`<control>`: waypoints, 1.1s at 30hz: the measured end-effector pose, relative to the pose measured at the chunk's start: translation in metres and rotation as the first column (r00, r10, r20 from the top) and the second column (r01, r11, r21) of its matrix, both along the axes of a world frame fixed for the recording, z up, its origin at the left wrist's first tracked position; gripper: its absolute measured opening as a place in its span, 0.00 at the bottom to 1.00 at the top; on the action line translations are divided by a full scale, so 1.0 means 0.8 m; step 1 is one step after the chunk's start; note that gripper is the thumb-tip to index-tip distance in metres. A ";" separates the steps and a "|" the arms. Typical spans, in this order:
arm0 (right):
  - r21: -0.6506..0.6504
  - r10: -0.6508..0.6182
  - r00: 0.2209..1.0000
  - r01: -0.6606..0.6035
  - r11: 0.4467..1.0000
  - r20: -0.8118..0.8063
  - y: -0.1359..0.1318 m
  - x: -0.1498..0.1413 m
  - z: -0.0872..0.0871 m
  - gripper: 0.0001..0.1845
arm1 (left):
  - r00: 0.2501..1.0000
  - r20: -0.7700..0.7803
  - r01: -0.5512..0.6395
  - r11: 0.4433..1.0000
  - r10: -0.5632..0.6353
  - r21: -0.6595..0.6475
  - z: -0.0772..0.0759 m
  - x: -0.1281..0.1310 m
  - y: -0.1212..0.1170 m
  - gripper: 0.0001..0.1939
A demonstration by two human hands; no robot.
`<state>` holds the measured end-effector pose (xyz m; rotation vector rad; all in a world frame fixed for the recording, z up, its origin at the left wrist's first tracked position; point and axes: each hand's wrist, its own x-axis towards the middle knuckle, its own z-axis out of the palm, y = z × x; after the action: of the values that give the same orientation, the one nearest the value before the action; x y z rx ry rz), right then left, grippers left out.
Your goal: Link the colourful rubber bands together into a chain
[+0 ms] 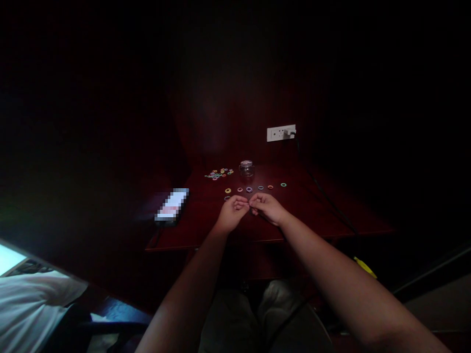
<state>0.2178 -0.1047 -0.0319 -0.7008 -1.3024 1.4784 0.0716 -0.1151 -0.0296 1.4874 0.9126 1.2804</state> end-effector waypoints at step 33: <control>0.069 -0.146 0.987 0.141 0.988 0.062 -0.010 -0.001 0.002 0.14 | 0.995 -0.056 -0.084 0.996 0.085 0.019 0.005 0.000 -0.006 0.10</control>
<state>0.2172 -0.1128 -0.0306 -0.7908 -1.3164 1.3011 0.0714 -0.1202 -0.0254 1.5187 1.0133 1.3154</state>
